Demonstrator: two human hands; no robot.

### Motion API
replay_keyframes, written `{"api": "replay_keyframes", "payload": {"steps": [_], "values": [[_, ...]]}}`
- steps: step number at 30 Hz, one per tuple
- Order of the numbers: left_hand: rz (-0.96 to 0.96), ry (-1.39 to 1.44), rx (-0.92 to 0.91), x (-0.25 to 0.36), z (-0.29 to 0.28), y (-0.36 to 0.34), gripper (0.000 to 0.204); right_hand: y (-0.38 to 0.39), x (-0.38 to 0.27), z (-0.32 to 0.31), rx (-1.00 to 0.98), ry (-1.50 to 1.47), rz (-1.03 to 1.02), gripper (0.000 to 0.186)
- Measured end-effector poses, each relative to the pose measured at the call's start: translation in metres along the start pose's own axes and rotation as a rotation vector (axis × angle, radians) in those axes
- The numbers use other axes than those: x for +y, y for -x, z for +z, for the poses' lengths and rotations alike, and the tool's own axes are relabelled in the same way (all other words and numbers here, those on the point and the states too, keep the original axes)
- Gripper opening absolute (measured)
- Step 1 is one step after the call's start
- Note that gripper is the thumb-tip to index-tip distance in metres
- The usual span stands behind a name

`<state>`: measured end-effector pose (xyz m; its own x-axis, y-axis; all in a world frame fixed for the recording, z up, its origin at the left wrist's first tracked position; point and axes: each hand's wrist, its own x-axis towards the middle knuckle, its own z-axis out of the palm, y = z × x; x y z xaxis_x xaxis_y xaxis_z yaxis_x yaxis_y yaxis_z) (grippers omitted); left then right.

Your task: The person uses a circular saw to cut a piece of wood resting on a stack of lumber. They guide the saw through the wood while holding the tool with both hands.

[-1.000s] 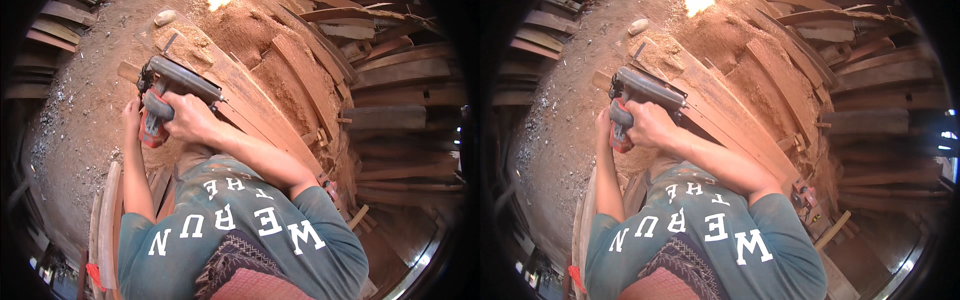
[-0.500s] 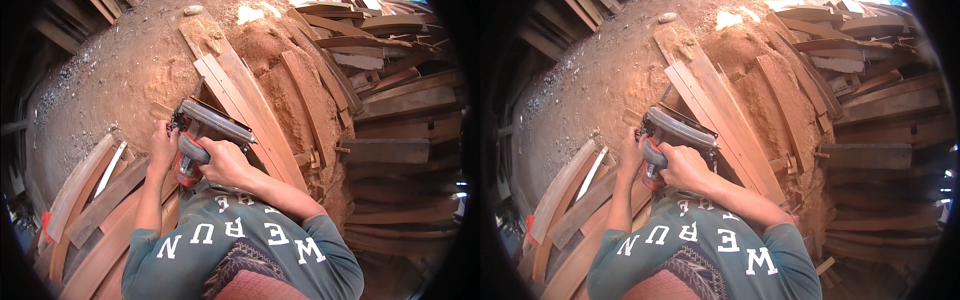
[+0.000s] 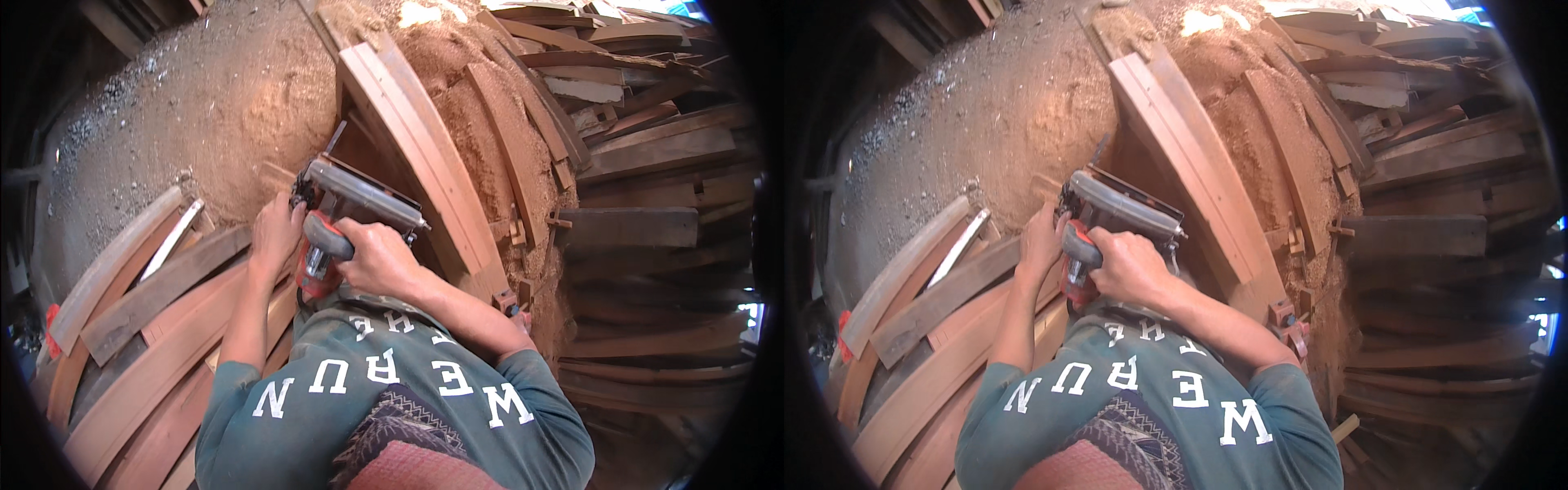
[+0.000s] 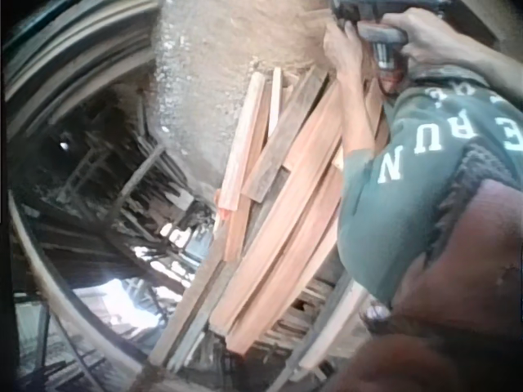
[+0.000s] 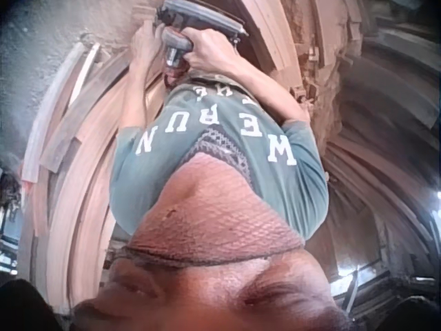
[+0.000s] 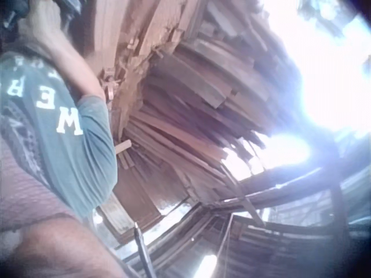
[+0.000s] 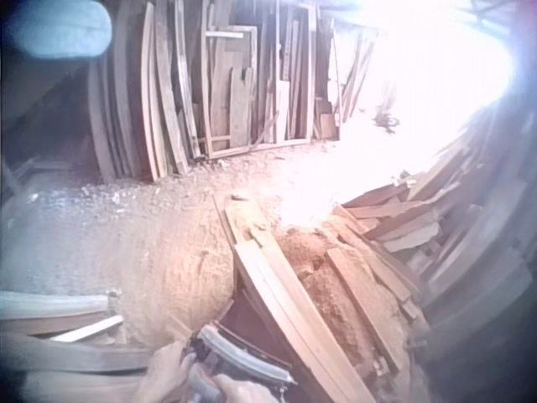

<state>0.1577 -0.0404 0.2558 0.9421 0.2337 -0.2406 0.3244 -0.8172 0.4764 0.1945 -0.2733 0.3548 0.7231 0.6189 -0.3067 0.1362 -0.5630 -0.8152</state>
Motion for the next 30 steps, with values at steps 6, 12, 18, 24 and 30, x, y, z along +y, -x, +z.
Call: {"api": "replay_keyframes", "payload": {"steps": [6,12,18,24,30], "values": [[0.018,-0.089,-0.046,-0.018,-0.003,0.034,0.034,0.028,-0.012,0.033,-0.003,-0.021,0.022,0.041],[0.018,0.010,-0.036,-0.019,0.011,0.068,0.034,0.063,-0.008,0.049,0.025,-0.035,0.059,0.041],[-0.207,0.570,-0.221,0.001,0.015,0.144,0.035,0.102,0.010,0.049,0.046,-0.026,0.085,0.035],[-0.381,1.325,-0.636,0.075,0.021,0.235,0.054,0.140,0.039,0.045,0.018,0.024,0.024,0.030],[-0.539,1.717,-0.500,0.142,0.071,0.265,0.076,0.171,0.053,0.048,0.013,0.025,-0.041,0.025]]}}
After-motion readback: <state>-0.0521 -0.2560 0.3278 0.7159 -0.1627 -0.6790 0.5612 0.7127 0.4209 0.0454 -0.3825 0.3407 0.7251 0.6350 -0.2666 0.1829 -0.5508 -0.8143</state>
